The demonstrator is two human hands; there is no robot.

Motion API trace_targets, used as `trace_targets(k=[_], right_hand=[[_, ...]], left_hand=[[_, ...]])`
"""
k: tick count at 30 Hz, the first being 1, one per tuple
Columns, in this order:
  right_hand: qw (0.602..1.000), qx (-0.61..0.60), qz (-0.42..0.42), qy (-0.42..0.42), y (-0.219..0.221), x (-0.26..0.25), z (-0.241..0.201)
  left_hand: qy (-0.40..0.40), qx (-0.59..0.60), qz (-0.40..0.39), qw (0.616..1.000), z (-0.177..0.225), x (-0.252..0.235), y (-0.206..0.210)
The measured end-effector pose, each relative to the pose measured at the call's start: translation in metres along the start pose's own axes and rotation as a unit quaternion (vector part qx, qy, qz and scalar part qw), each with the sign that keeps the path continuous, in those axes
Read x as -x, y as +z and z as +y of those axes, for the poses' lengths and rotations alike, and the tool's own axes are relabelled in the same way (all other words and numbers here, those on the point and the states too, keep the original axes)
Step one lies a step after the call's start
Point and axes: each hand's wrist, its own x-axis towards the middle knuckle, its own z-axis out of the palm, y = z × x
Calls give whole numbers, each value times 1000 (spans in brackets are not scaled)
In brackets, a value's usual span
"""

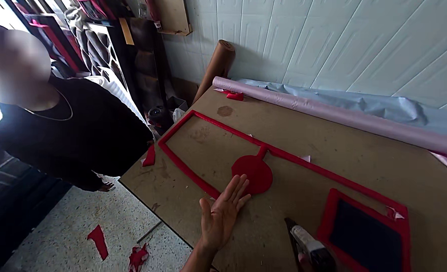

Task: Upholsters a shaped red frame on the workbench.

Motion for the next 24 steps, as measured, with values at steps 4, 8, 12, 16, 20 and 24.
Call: trace_targets(k=[4, 8, 12, 16, 20, 24], right_hand=[[992, 124, -26, -18, 34, -28, 38], [987, 94, -118, -53, 68, -22, 53], [986, -17, -141, -88, 76, -16, 3], [938, -271, -176, -129, 61, -16, -113], [900, -382, -172, -121, 65, -31, -150], [897, -399, -166, -92, 62, -35, -151]], left_hand=[[52, -259, -15, 964, 24, 12, 10], [42, -575, -41, 816, 43, 19, 11], [-5, -713, -83, 696, 46, 16, -2], [-20, -729, -174, 662, 51, 21, -15], [-18, -717, -274, 640, 61, 25, -12], [-10, -716, -338, 610, 75, 27, -7]])
